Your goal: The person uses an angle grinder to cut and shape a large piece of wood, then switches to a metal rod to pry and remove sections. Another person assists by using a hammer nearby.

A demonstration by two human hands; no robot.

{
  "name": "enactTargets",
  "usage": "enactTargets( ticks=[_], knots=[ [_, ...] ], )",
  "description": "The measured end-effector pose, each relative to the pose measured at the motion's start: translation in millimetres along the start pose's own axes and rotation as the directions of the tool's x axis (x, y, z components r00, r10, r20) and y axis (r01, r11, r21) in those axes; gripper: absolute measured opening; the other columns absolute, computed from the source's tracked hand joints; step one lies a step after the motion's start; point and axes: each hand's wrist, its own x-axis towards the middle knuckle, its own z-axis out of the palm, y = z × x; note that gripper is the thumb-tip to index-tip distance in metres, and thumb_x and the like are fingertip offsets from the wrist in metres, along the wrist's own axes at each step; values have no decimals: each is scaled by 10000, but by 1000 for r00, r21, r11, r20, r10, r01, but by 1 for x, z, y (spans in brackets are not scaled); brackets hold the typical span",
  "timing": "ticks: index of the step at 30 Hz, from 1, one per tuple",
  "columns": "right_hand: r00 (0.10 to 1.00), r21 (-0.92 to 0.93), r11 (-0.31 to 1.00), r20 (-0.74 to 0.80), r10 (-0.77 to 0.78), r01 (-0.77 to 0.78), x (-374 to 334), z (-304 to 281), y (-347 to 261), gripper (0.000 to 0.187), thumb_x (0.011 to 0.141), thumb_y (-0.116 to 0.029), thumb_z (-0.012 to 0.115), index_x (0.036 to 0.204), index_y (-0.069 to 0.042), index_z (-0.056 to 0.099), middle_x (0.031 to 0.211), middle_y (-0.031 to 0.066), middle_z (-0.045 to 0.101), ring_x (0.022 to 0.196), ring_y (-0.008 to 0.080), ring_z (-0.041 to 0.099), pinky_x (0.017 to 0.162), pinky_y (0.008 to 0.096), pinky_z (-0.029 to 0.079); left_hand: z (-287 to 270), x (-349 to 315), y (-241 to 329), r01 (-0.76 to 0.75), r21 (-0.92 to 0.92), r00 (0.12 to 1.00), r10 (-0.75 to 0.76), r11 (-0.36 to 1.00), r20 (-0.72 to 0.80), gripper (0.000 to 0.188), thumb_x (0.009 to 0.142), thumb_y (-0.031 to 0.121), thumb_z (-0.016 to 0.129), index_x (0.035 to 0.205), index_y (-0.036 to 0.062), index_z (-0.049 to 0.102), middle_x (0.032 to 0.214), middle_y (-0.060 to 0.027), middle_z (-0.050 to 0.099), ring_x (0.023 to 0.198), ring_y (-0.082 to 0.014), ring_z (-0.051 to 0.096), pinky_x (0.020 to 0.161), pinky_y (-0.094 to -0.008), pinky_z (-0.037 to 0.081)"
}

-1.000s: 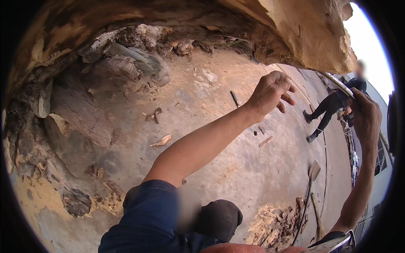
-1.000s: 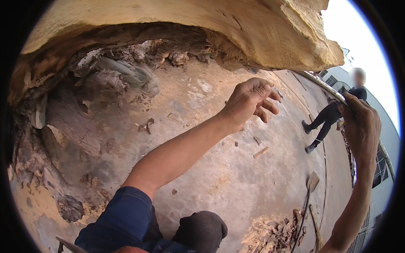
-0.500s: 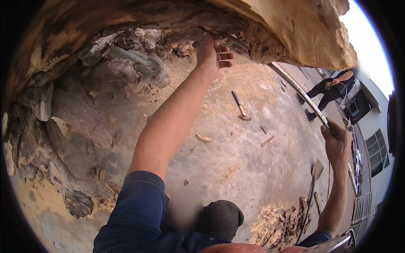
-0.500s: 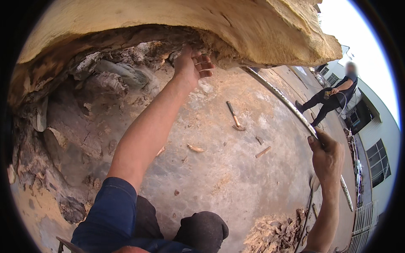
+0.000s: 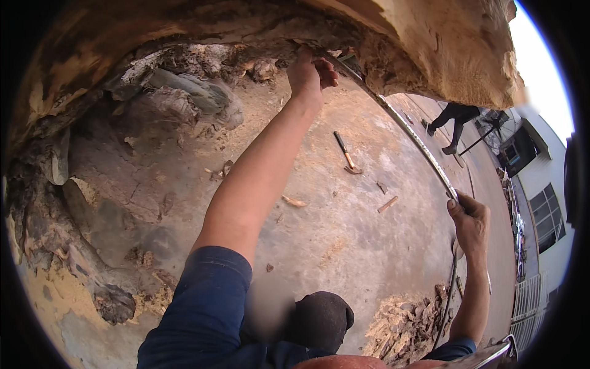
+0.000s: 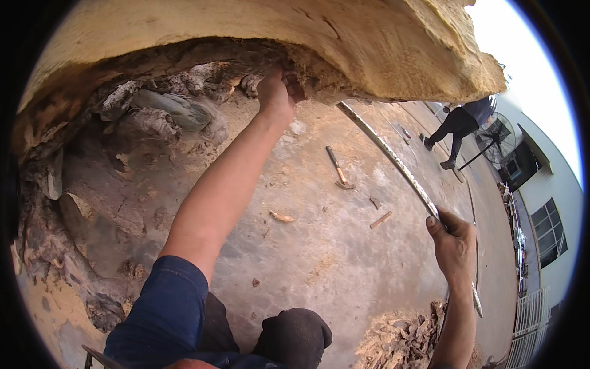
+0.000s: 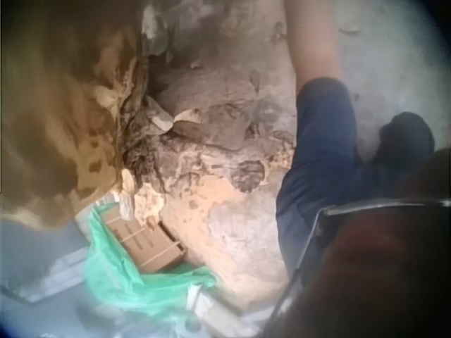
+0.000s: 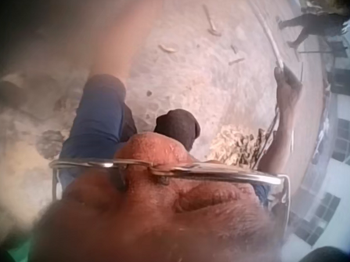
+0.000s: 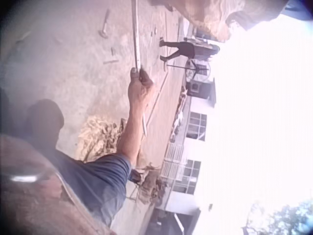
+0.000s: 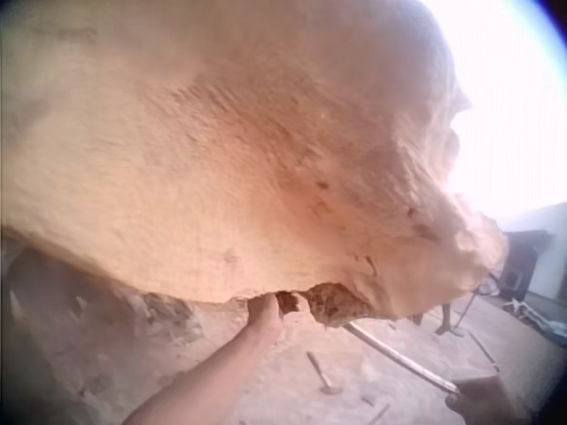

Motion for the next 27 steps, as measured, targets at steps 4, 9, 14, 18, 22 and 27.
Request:
enactTargets(
  ticks=[4,9,14,18,22,27],
  knots=[
    [990,271,954,97,103,-126,-36,100,34,317,931,-152,724,1175,49,706,859,67,724,808,96,599,755,287,495,-9,-3,1,-84,67,996,85,994,-20,415,995,374,527,745,52,599,590,-76,593,429,-185,582,362,-322,459],
    [903,543,748,392,177,-383,-83,199,41,329,974,-255,694,1164,13,717,703,-21,596,632,64,504,573,249,401,-25,-1,4,-116,169,993,116,979,12,355,993,305,554,750,53,613,579,-53,571,394,-148,506,340,-299,398],
    [855,645,573,461,235,-506,-99,164,36,260,953,-219,717,1061,17,721,639,-64,502,531,30,389,481,227,275,-35,10,0,-18,38,1000,17,999,14,355,1016,264,511,768,23,595,586,-83,563,391,-166,477,367,-302,387],
    [920,587,715,319,226,-379,-80,130,51,275,945,-229,727,1067,18,734,654,-58,528,558,39,414,503,233,297,-42,8,4,-13,62,997,8,998,81,336,1011,255,507,783,19,579,593,-105,565,402,-199,488,382,-325,400],
    [961,516,814,206,183,-265,-52,105,49,330,954,-234,718,1156,27,709,639,-68,485,521,27,357,466,227,241,-34,4,14,32,147,997,-42,989,61,346,1013,274,491,783,27,566,608,-111,577,407,-213,493,385,-343,417],
    [972,310,924,145,186,-223,-26,46,22,374,945,-214,728,1215,43,697,692,-24,562,601,56,458,536,260,361,-15,-18,14,54,225,998,-62,973,32,444,1031,433,473,824,53,574,636,-94,601,445,-207,566,404,-348,490]
  ],
)
